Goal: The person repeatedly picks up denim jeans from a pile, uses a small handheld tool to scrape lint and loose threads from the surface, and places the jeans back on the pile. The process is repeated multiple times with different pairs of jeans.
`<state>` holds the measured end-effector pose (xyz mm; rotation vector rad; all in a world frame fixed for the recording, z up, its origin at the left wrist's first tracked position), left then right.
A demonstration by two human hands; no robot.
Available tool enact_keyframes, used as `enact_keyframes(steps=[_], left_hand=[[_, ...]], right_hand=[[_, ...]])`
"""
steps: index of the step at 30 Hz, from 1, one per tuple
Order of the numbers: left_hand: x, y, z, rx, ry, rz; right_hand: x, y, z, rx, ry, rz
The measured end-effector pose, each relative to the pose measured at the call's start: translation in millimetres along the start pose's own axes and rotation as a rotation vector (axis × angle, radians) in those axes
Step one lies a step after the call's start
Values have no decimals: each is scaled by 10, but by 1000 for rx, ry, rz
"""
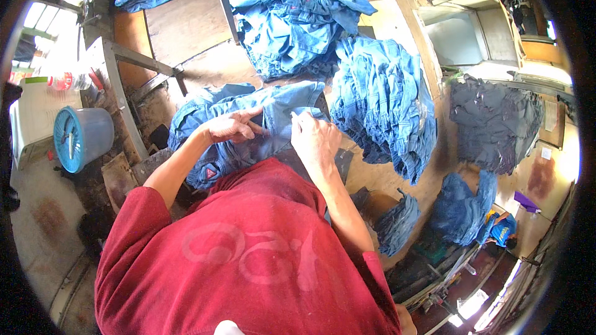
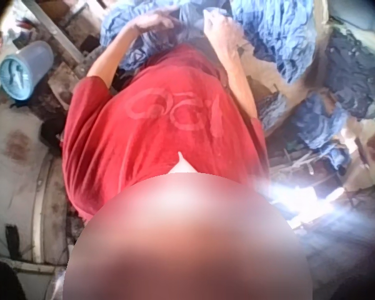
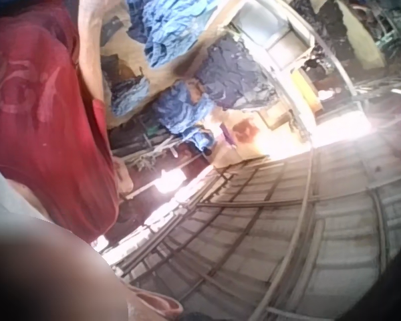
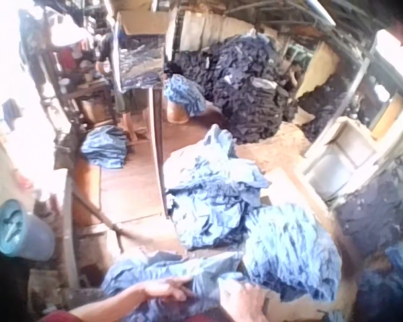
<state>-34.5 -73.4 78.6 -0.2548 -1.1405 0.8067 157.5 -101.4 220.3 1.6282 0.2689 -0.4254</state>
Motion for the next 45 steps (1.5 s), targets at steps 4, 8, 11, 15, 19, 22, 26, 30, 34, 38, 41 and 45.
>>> enact_keyframes(steps=[4, 8, 11, 15, 19, 22, 26, 30, 34, 38, 41, 45], left_hand=[[-65, 32, -10, 7, 30, 64], [-104, 40, -18, 43, 50, 25], [-95, 40, -1, 28, 45, 17], [-118, 57, 17, 37, 63, -31], [-69, -38, 3, 30, 51, -38], [128, -29, 141, -22, 63, -122], [589, 793, 929, 696, -45, -644], [-75, 1321, 1954, 1045, 832, -1081], [-510, 1261, 1913, 1206, 345, -178], [-199, 697, 1856, 1355, -459, 281], [-358, -69, 1793, 1101, -435, 402], [-816, -428, 1508, 949, -132, 452]], right_hand=[[-348, -56, 189, -79, 186, 24], [-541, -85, 409, -140, 264, -229], [-461, -83, 378, -21, 160, 20], [-510, -185, 407, -190, 188, -267], [-432, -132, 422, -124, 159, -184], [-189, -159, 466, -266, 34, -655], [696, -56, 239, -108, -249, -527], [1201, -148, 106, -133, -287, -264], [1334, -427, 211, -266, -329, -190], [1369, -227, 169, 5, 15, -365], [1888, -2, -137, 100, -161, -410], [2005, 79, -673, -50, 28, -584]])
Point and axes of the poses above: each hand's wrist, its own z-axis away from the middle knuckle, its own y-axis out of the back of the hand, x = y × z, the point moved 7 cm from there along -z, towards the middle knuckle, and after that the axes turned 11 degrees about -z, right-handed, at the moved point
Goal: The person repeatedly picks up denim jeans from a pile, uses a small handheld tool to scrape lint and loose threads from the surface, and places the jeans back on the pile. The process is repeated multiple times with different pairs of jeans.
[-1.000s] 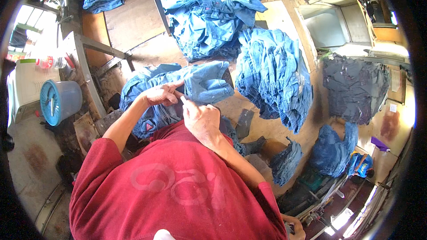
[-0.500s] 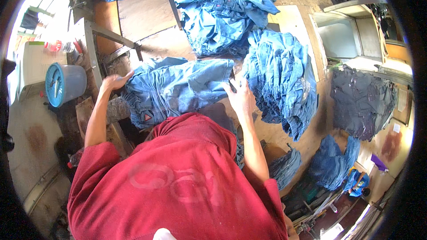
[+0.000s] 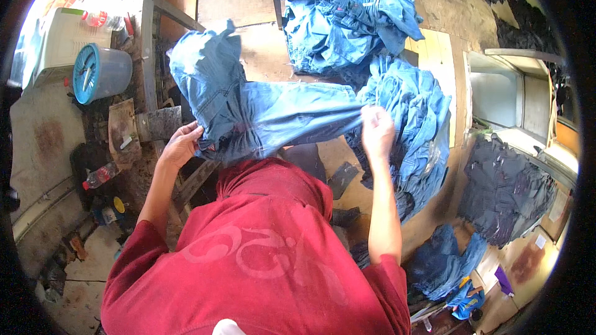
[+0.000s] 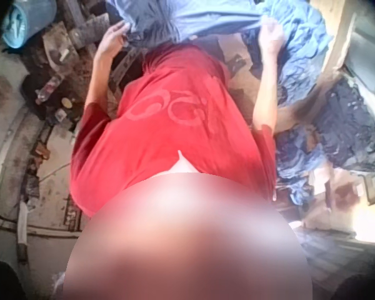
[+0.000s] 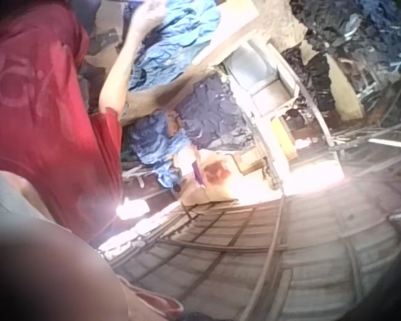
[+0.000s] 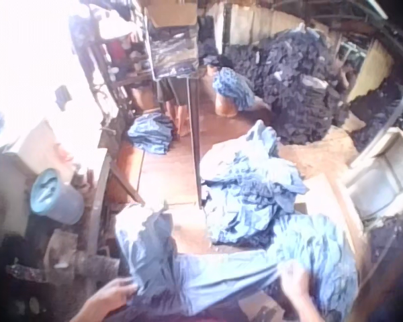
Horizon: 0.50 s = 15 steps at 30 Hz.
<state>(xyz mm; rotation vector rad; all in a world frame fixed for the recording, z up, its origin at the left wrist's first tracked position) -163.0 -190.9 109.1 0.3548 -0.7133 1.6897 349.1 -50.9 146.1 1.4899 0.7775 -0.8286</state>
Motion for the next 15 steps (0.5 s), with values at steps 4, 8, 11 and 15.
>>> enact_keyframes(steps=[4, 8, 11, 15], left_hand=[[377, 40, -306, 330, -593, -189], [365, 66, -309, 634, -548, -505], [-149, -4, -148, 399, -329, -93], [-867, -293, 211, 91, 88, 153]], right_hand=[[81, -94, -464, -8, 5, -130], [-13, -418, -576, -362, 61, -22], [-103, -221, -686, -110, 37, -47], [-62, -489, -545, -461, 45, -168]])
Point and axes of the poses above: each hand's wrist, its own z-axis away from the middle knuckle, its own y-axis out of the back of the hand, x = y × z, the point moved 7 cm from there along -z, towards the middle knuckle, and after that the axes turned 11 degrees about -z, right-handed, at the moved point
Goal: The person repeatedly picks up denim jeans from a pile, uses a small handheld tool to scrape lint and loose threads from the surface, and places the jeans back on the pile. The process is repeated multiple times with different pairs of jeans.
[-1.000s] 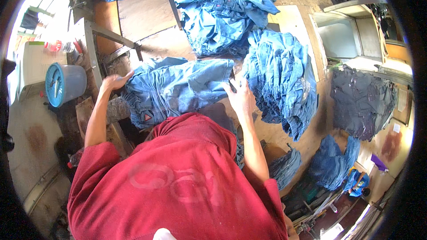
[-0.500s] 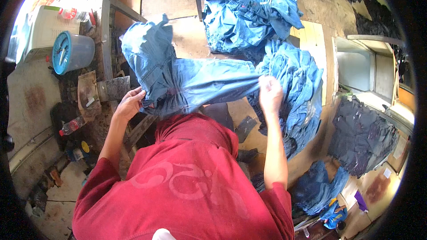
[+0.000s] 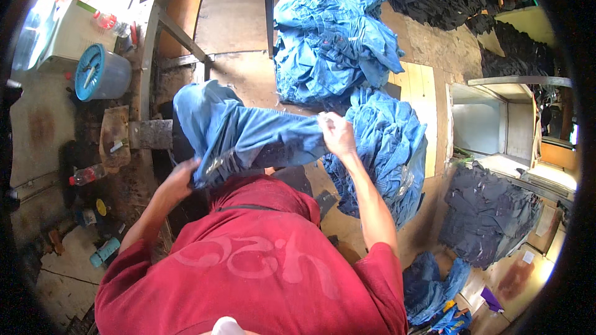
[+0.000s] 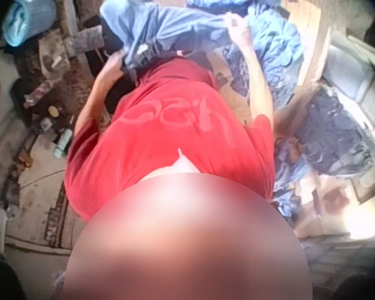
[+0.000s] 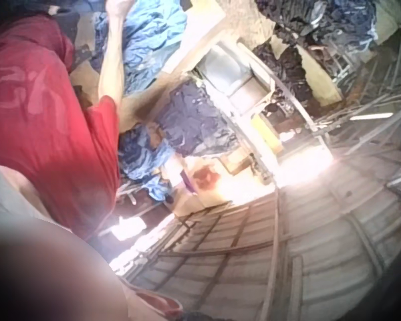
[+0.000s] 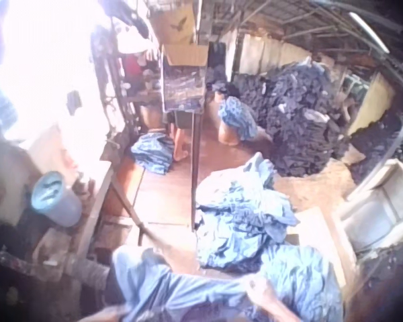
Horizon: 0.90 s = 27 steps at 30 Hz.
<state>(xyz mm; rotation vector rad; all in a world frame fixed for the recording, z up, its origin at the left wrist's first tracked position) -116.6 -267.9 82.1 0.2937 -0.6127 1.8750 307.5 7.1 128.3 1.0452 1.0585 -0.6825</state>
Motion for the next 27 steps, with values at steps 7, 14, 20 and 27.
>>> enact_keyframes(steps=[7, 14, 20, 27], left_hand=[[794, -726, -372, 77, -396, 37], [1344, -2300, -1647, -96, -151, 344], [2425, -3950, -1567, -409, -269, 126], [4012, -4871, -1295, -513, -716, -78]], right_hand=[[427, 1016, 60, 316, 89, 102], [-145, 3519, -123, 977, -53, -114], [-1272, 5258, 221, 1199, 197, -90], [-1896, 6143, 473, 1066, 229, -247]])
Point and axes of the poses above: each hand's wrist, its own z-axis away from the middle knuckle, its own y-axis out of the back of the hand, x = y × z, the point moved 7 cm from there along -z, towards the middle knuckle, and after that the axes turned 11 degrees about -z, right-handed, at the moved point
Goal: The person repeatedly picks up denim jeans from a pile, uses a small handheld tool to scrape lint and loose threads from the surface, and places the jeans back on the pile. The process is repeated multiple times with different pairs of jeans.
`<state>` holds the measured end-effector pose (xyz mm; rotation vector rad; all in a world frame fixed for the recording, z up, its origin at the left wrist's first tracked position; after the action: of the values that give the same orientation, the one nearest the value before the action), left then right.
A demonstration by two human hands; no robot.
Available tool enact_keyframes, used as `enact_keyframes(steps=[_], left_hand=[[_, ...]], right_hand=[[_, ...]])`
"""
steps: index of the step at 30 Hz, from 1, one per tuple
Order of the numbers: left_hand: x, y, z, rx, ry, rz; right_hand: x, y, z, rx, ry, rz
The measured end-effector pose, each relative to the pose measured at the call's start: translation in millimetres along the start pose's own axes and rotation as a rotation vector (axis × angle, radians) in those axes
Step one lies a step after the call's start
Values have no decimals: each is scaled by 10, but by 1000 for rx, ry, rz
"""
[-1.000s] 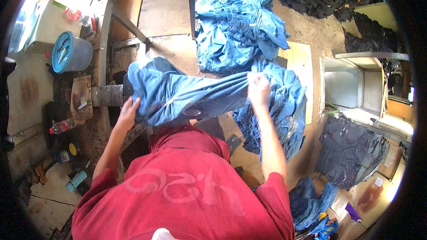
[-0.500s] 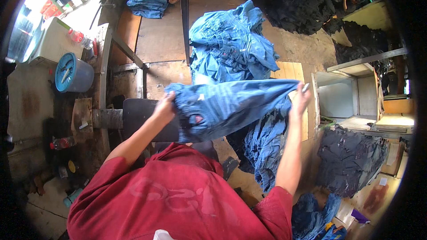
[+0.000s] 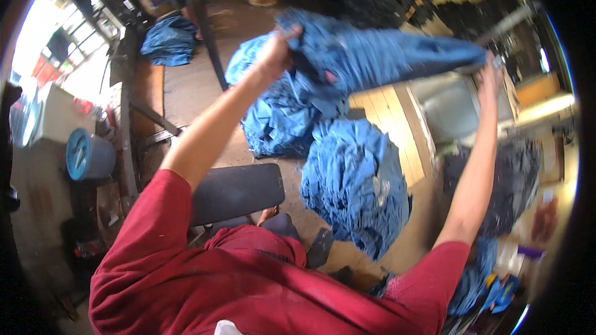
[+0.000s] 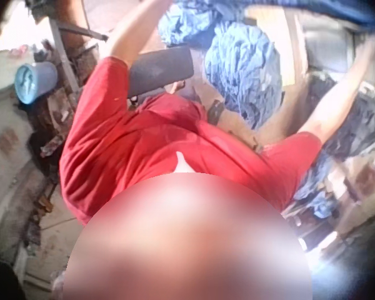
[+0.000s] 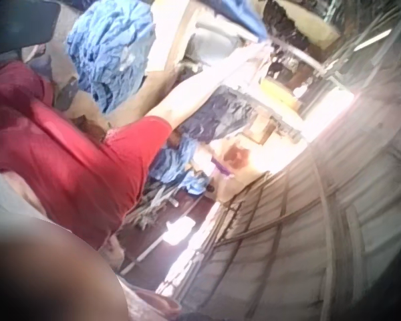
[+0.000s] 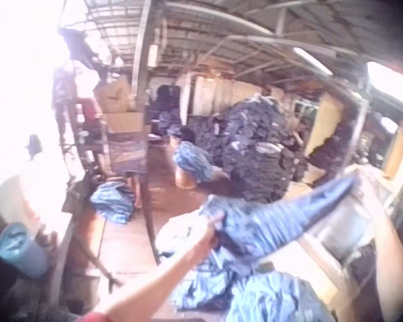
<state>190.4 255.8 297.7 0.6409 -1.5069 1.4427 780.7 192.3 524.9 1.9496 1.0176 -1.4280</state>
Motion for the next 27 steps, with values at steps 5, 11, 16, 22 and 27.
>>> enact_keyframes(steps=[5, 11, 16, 22, 27], left_hand=[[123, 1017, -262, 188, -6, -448], [-130, 2235, 1195, 378, -28, -640], [-538, 2818, 2566, 594, 332, -873], [-943, 2237, 2937, 206, 242, -1143], [-999, 1104, 2864, -57, 123, -1041]], right_hand=[[843, 142, 585, -226, -182, 569], [2098, 564, 3452, -1067, -624, 884], [1970, 1003, 5119, -995, -305, 1181], [2071, 1635, 5284, -476, -175, 777], [1930, 2030, 4612, -190, -29, 913]])
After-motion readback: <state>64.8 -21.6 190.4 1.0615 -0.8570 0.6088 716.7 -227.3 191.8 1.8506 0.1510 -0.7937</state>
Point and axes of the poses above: each hand's wrist, its own z-axis away from the middle knuckle, its own y-axis out of the back of the hand, x = y × z, the point moved 7 cm from there along -z, towards the middle knuckle, and after that the axes turned 11 degrees about -z, right-handed, at the moved point
